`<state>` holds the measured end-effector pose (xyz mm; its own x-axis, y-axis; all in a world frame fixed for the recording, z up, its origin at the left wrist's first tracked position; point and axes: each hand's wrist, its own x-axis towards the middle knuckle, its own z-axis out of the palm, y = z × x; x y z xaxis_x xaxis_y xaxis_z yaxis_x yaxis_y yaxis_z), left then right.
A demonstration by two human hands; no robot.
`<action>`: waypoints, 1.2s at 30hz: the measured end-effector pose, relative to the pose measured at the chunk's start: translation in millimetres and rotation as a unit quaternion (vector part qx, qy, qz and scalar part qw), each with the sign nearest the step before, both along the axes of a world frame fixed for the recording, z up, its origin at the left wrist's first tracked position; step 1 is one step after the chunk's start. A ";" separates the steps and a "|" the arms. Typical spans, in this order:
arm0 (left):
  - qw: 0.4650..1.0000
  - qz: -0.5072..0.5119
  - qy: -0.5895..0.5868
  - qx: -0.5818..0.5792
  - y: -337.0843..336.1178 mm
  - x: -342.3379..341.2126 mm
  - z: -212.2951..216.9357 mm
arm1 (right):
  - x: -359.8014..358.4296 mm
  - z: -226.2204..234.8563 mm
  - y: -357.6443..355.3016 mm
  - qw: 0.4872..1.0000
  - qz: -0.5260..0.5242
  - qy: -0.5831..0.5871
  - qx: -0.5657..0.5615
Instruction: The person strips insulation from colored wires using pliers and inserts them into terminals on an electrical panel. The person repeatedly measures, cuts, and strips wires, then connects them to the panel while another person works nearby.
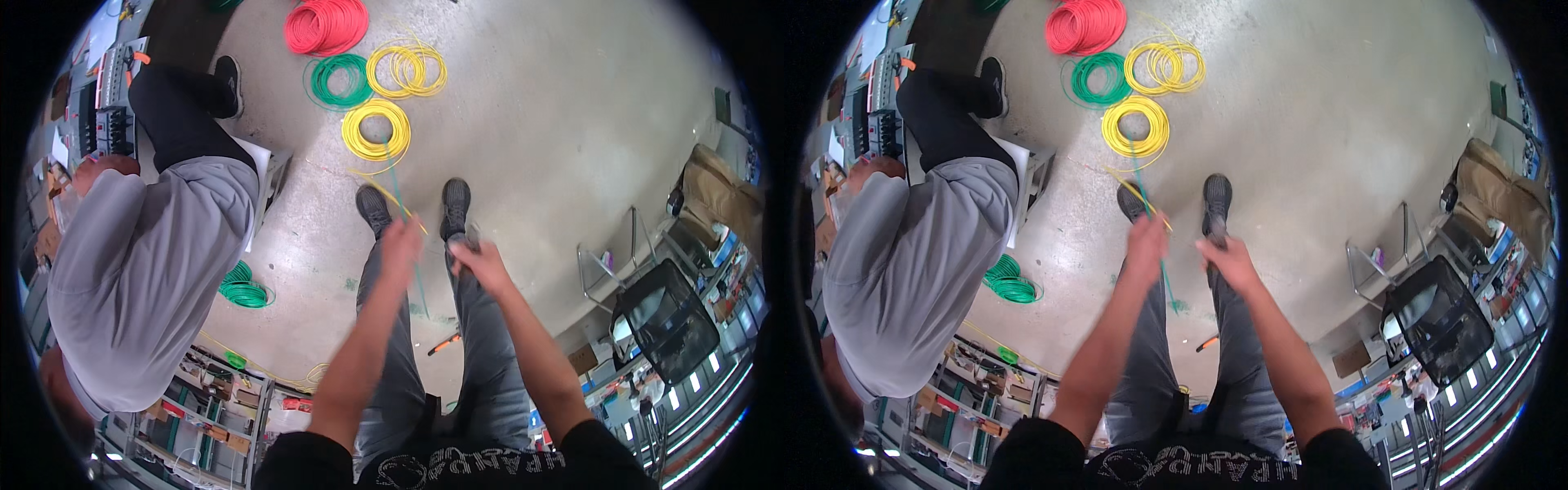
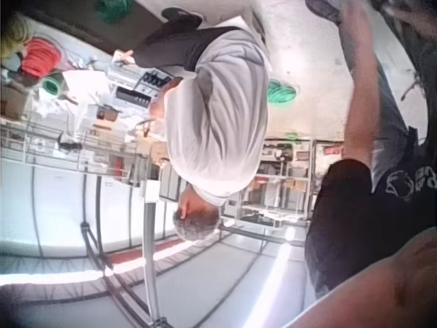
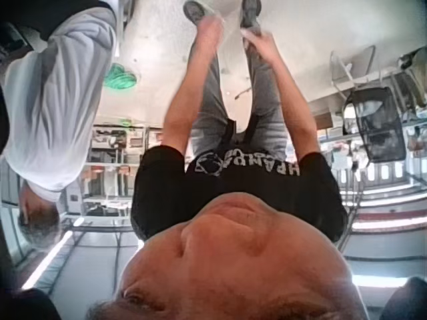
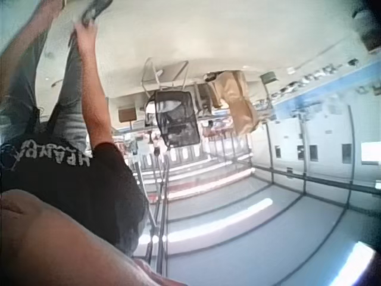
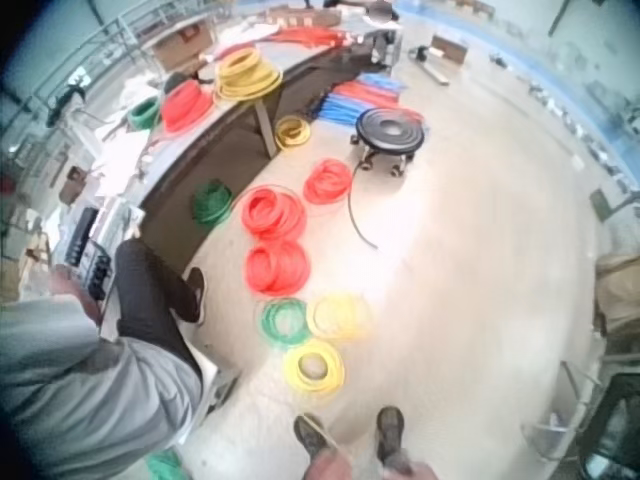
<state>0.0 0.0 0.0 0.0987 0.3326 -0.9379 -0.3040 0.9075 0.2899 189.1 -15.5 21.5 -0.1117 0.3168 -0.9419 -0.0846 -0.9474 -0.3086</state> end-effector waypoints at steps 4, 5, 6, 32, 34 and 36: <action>0.996 -0.005 -0.073 -0.045 -88.3 25.6 85.7 | -26.3 -29.8 17.9 0.993 0.025 0.105 -0.052; 0.994 0.006 -0.087 -0.062 -105.2 29.7 101.7 | -31.6 -14.9 23.6 0.985 0.084 0.138 -0.057; 0.994 0.018 -0.089 -0.054 -114.4 31.1 104.2 | -37.1 -9.5 23.5 0.979 0.105 0.162 -0.059; 0.932 0.327 -0.049 -0.149 -28.2 -15.4 29.3 | -6.7 72.2 -79.7 0.995 0.032 0.099 -0.001; 0.902 0.370 -0.169 -0.147 -35.3 -48.5 -18.4 | 1.0 79.9 -87.7 0.990 -0.002 0.140 -0.016; 0.891 0.373 -0.209 -0.152 -38.6 -52.4 -41.0 | 8.5 83.6 -85.6 0.991 0.008 0.128 -0.030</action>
